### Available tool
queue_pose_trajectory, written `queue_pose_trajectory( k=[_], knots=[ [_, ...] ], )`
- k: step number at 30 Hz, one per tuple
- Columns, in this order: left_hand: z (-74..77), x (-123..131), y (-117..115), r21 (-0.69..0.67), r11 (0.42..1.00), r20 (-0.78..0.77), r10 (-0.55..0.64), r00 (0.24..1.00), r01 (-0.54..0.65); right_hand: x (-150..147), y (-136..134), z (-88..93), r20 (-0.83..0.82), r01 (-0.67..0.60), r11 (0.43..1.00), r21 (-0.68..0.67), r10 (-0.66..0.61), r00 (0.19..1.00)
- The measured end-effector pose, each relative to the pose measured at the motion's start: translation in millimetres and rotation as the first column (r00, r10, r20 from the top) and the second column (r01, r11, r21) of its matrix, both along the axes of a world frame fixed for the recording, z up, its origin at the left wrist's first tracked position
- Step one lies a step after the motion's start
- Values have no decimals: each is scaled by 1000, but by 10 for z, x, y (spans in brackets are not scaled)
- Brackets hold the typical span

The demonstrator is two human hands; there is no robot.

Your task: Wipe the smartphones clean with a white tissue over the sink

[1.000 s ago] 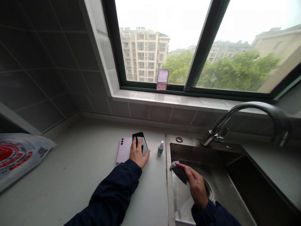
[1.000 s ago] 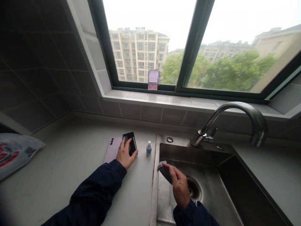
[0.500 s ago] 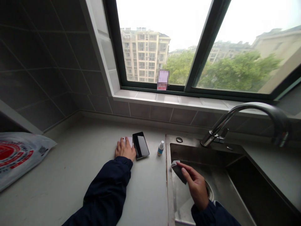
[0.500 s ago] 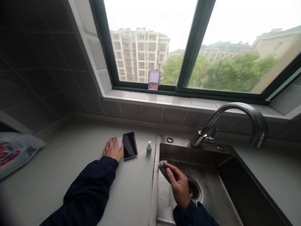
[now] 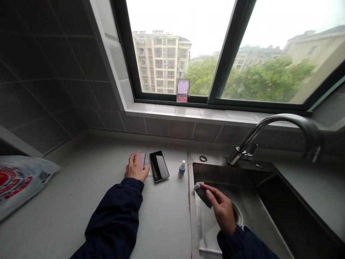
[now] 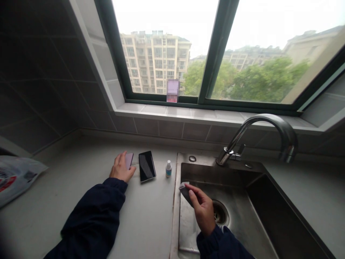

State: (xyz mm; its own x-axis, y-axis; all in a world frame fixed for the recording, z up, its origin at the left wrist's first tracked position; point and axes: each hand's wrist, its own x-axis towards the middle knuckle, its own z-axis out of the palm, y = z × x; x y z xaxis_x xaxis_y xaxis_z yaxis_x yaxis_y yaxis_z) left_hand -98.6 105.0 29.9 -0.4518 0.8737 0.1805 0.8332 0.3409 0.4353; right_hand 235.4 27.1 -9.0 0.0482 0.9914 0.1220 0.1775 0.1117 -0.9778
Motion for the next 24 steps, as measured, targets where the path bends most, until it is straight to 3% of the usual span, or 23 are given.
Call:
queue_pose_trajectory(
  k=[4, 5, 6, 7, 9, 12, 14, 16, 19, 24],
  knots=[
    [270, 43, -97, 246, 965, 174, -135, 975, 90, 2, 15, -29, -6, 12, 1000, 22, -12, 1000],
    [356, 99, -150, 263, 956, 295, -208, 933, 130, 3, 20, -32, -7, 18, 999, 29, -18, 1000],
    [439, 176, -215, 280, 944, 457, -290, 841, 174, 4, 24, -32, -9, 25, 999, 37, -24, 1000],
    [515, 275, -289, 305, 927, 627, -367, 687, 218, 6, 27, -29, -10, 34, 998, 46, -34, 999],
    [611, 523, -456, 323, 883, 862, -424, 279, 342, 16, 32, -12, -17, 61, 996, 68, -60, 998],
    [540, 960, -688, 319, 827, 943, -229, -241, 463, 54, 38, 34, -36, 107, 988, 107, -104, 994],
    [364, 1243, -801, 281, 791, 908, -36, -416, 544, 94, 53, 76, -56, 136, 982, 131, -130, 990],
    [158, 1488, -874, 256, 794, 864, 69, -499, 552, 140, 79, 123, -79, 168, 974, 150, -158, 984],
    [-64, 1747, -910, 195, 800, 825, 179, -537, 567, 205, 114, 200, -113, 223, 960, 169, -206, 972],
    [-168, 1861, -811, 179, 864, 810, 142, -569, 470, 230, 21, 329, -132, 204, 967, 153, -185, 974]
  ],
)
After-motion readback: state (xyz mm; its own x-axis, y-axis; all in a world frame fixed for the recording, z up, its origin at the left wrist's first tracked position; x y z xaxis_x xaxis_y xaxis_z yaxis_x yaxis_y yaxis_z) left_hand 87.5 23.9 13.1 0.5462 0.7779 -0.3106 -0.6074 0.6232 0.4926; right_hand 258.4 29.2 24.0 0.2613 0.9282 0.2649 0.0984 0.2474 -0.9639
